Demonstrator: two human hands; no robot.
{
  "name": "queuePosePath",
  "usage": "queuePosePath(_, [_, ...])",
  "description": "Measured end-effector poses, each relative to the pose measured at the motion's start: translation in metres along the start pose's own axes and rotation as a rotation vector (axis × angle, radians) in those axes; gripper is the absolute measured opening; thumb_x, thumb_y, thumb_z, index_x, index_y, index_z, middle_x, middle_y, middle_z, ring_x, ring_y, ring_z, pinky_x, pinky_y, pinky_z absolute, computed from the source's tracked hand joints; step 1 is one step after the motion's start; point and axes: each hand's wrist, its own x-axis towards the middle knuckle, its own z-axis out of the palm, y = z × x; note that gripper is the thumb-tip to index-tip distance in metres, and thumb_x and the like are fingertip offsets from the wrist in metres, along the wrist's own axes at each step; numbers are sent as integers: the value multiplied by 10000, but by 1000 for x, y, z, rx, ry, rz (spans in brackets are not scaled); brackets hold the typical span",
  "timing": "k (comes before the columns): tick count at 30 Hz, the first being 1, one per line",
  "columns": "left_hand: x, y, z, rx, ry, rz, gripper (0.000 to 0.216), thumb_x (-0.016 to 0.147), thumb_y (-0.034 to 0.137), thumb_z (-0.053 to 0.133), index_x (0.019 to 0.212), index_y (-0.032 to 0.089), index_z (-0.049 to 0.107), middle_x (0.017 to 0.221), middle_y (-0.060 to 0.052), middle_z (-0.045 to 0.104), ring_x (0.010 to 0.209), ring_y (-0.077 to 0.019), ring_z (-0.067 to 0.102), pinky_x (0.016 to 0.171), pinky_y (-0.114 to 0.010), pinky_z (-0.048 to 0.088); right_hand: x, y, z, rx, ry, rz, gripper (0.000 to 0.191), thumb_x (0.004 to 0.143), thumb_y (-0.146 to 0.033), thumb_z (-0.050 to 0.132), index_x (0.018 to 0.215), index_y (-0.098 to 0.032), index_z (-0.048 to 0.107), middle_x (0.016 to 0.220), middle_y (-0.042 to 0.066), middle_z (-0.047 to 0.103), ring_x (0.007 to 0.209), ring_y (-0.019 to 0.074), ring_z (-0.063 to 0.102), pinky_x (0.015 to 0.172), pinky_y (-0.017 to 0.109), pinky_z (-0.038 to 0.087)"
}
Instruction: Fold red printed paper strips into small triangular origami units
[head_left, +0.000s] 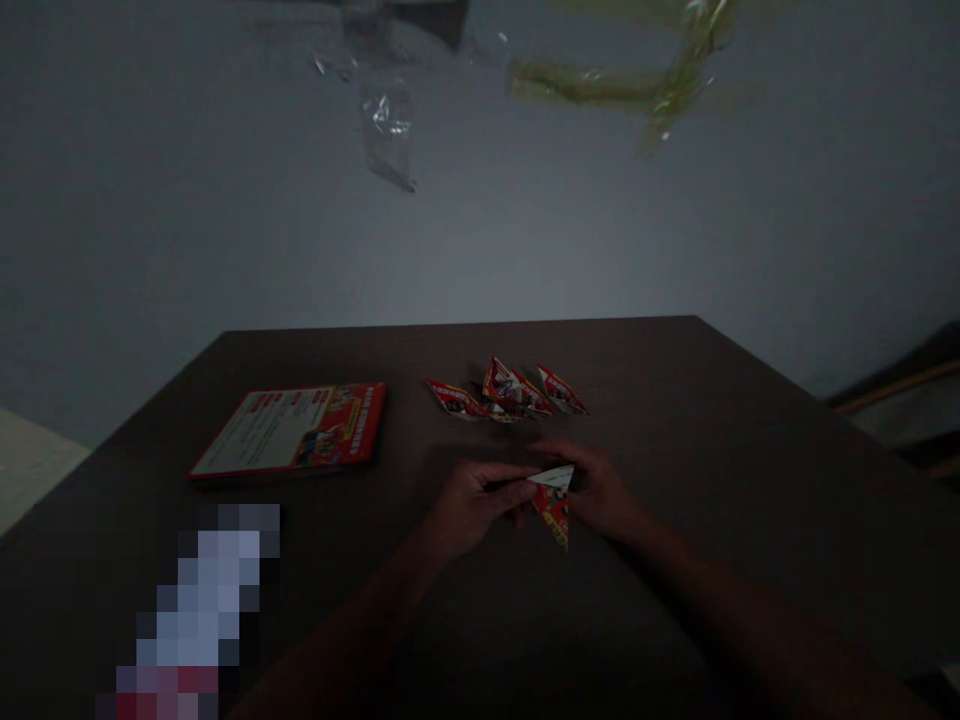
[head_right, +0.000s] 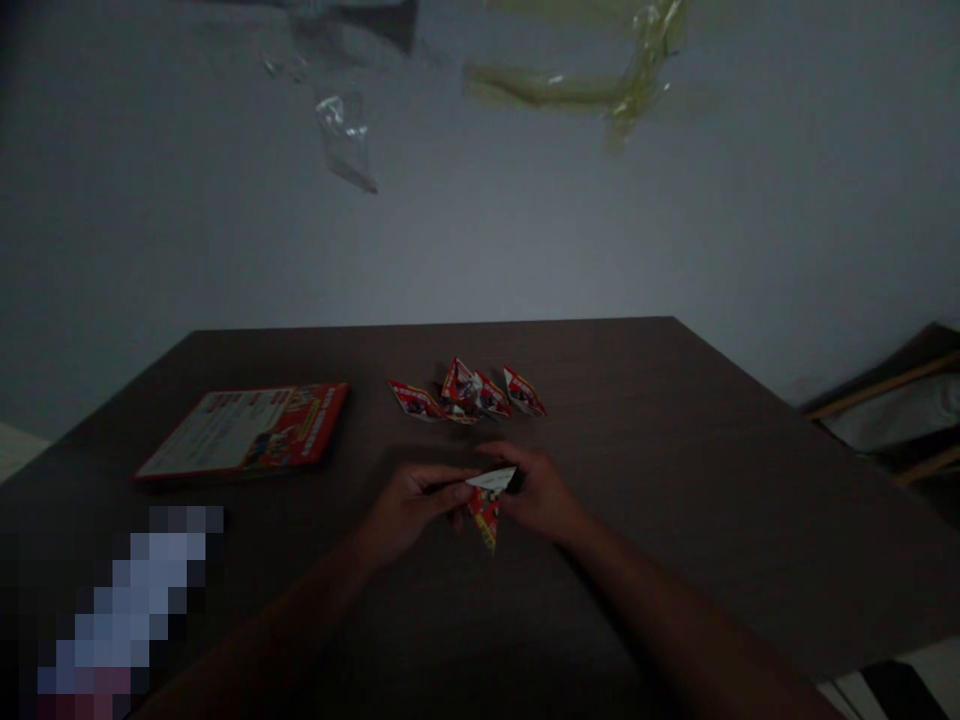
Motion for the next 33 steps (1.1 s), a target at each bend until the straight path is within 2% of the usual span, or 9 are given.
queuePosePath(5, [2, -4, 0, -14, -17, 11, 346, 753, 357, 651, 997, 113, 671, 722, -35, 633, 518, -77, 526, 485, -205, 436, 1, -1, -1, -30, -29, -73, 211, 717, -249, 634, 909, -162, 628, 711, 18, 638, 619, 137, 566, 564, 224, 430])
queuePosePath(10, [0, -3, 8, -3, 10, 59, 360, 774, 386, 619, 1022, 128, 576, 737, -8, 601, 510, -74, 520, 475, -202, 429, 1, -1, 0, -12, -46, -43, 129, 747, -260, 625, 804, -146, 616, 639, -13, 581, 566, 103, 507, 527, 194, 389])
queuePosePath(14, [-5, -3, 10, 263, 21, 91, 290, 851, 427, 496, 915, 146, 532, 702, 10, 569, 557, -82, 515, 519, -198, 398, 1, 1, 0, -21, -112, -30, 86, 747, -214, 613, 713, -141, 584, 593, -38, 528, 542, 84, 460, 512, 178, 357])
queuePosePath(18, [-9, -3, 8, 610, -2, 188, 337, 904, 428, 373, 769, 155, 516, 626, 25, 501, 572, -93, 486, 536, -208, 344, 1, 1, 0, -48, -173, -6, 155, 730, -185, 600, 612, -149, 507, 546, -61, 438, 522, 72, 404, 488, 165, 316])
queuePosePath(21, [-8, -2, 8, 759, -21, 278, 345, 916, 398, 347, 710, 161, 488, 592, 35, 457, 546, -87, 453, 526, -211, 303, 0, 0, 1, -83, -204, -21, 178, 742, -188, 580, 601, -153, 477, 540, -65, 407, 519, 69, 381, 484, 165, 299])
queuePosePath(25, [-6, -1, 8, 834, -83, 350, 333, 920, 366, 345, 686, 167, 474, 563, 44, 427, 512, -83, 435, 514, -209, 285, 0, 1, 4, -142, -252, -82, 145, 722, -177, 597, 625, -148, 493, 560, -60, 437, 529, 70, 405, 495, 167, 299])
queuePosePath(29, [-7, -2, 7, 856, -77, 372, 342, 928, 355, 313, 671, 176, 452, 561, 41, 427, 513, -91, 447, 522, -214, 296, -1, 2, 5, -147, -236, -103, 118, 722, -171, 598, 644, -143, 514, 561, -56, 452, 524, 70, 418, 487, 162, 303])
queuePosePath(33, [-9, -1, 7, 878, -16, 416, 327, 934, 318, 295, 684, 177, 453, 585, 28, 459, 550, -102, 472, 564, -218, 331, 1, 0, 4, -121, -250, -113, 138, 734, -173, 594, 642, -146, 495, 568, -58, 442, 529, 67, 407, 495, 161, 311])
